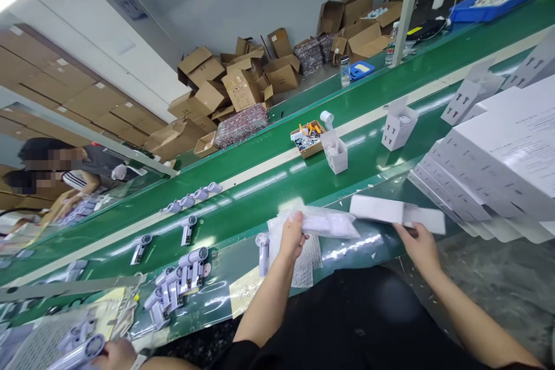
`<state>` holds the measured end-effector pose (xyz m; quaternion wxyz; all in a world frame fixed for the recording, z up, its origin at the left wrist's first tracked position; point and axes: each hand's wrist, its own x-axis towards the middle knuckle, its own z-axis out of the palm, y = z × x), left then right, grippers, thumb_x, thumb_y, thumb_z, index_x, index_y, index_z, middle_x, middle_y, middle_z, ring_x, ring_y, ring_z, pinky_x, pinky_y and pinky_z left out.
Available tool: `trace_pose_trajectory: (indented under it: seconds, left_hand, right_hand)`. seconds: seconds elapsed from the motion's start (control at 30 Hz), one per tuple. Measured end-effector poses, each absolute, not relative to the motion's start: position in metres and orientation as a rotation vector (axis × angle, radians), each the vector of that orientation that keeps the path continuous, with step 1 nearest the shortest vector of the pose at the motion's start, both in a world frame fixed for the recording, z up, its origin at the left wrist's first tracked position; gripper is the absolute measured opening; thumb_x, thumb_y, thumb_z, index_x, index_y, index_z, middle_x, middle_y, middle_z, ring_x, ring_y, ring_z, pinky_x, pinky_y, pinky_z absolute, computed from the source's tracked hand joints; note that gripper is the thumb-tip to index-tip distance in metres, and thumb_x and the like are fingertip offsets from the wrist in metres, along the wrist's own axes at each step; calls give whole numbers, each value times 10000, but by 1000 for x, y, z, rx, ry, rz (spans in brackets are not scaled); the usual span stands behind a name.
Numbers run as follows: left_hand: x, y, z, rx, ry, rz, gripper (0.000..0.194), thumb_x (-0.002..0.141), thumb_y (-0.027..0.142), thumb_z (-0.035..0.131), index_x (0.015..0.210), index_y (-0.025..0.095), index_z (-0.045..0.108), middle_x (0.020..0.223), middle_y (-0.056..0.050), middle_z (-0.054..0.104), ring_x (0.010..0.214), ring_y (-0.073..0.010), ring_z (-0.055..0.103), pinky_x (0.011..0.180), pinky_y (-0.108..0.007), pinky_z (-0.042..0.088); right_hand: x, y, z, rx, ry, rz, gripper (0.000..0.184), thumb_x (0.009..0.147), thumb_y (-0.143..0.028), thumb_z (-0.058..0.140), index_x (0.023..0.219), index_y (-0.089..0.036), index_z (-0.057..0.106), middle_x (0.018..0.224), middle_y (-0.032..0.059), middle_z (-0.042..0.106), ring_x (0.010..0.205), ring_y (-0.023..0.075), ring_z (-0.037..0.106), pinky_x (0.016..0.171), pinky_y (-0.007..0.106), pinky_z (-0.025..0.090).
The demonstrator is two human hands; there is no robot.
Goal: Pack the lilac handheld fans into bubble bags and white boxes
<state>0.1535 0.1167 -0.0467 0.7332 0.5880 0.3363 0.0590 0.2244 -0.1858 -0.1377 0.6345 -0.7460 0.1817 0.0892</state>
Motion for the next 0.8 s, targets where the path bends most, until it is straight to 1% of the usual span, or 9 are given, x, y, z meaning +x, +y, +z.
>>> trace_pose_trajectory:
  seconds: [0.07,0.13,0.27,0.33,0.4,0.47,0.6,0.7,0.8]
  left_hand:
    - [152,130,-39,1182,734,158,559,593,606,705,856,153,508,617,55,480,410,-28,400,328,-142,275]
    - [156,133,-29,1117,669,181,556,542,515,779,872,149,521,673,43,513,440,-24,427,331,-132,280]
    - [168,120,-11,1315,485,157,490,610,443,747,929,145,524,726,12,567,446,-44,458,368,-160,330]
    - [168,112,-3,1613,476,216,441,671,442,693,954,154,515,727,3,579,486,-83,510,432,-198,392]
    - [163,104,2,2010,471,319,372,729,420,643,974,170,517,804,-28,600,662,-150,593,581,-253,464]
    - [157,93,6,2421,413,332,301,793,404,578,991,183,528,920,-66,597,825,-204,605,701,-303,471]
    - [164,62,5,2906,270,-7,315,865,410,472,1080,183,510,969,-102,568,769,-220,607,662,-329,472]
    - [171,49,-1,2989,168,-73,398,866,451,473,1137,161,496,994,-124,572,893,-253,576,742,-367,469]
    - [162,47,-15,3023,-86,7,415,871,495,443,1157,205,522,1077,-111,584,1142,-320,433,936,-521,354]
  right_hand:
    - [221,-168,-122,-2038,31,52,399,601,-481,729,839,-208,563,817,47,495,852,260,524,815,443,474]
    - [224,-147,-110,-2152,-345,-71,365,667,-471,679,882,-188,597,857,73,490,844,259,532,798,424,482]
    - [230,-111,-104,-2123,-816,-72,304,746,-360,617,999,-191,606,951,90,456,927,252,525,819,393,492]
    - [226,-101,-109,-2124,-869,-107,313,745,-336,623,1024,-196,600,1017,99,418,995,266,501,861,414,482]
    - [219,-94,-115,-2119,-851,-166,323,743,-334,634,1031,-195,593,1100,114,362,1048,282,480,893,438,470]
    - [212,-89,-118,-2101,-851,-191,306,757,-329,628,1032,-200,585,1213,129,292,1107,296,461,923,452,457]
    - [206,-82,-117,-2056,-987,-95,260,815,-255,548,1072,-215,547,1320,127,258,1133,277,484,925,433,467]
    - [208,-85,-123,-2034,-999,-83,300,820,-231,527,1117,-213,492,1304,141,294,1136,277,486,927,448,460]
    - [210,-92,-132,-1970,-993,-105,350,812,-235,539,1145,-213,433,1301,152,307,1209,294,412,948,468,438]
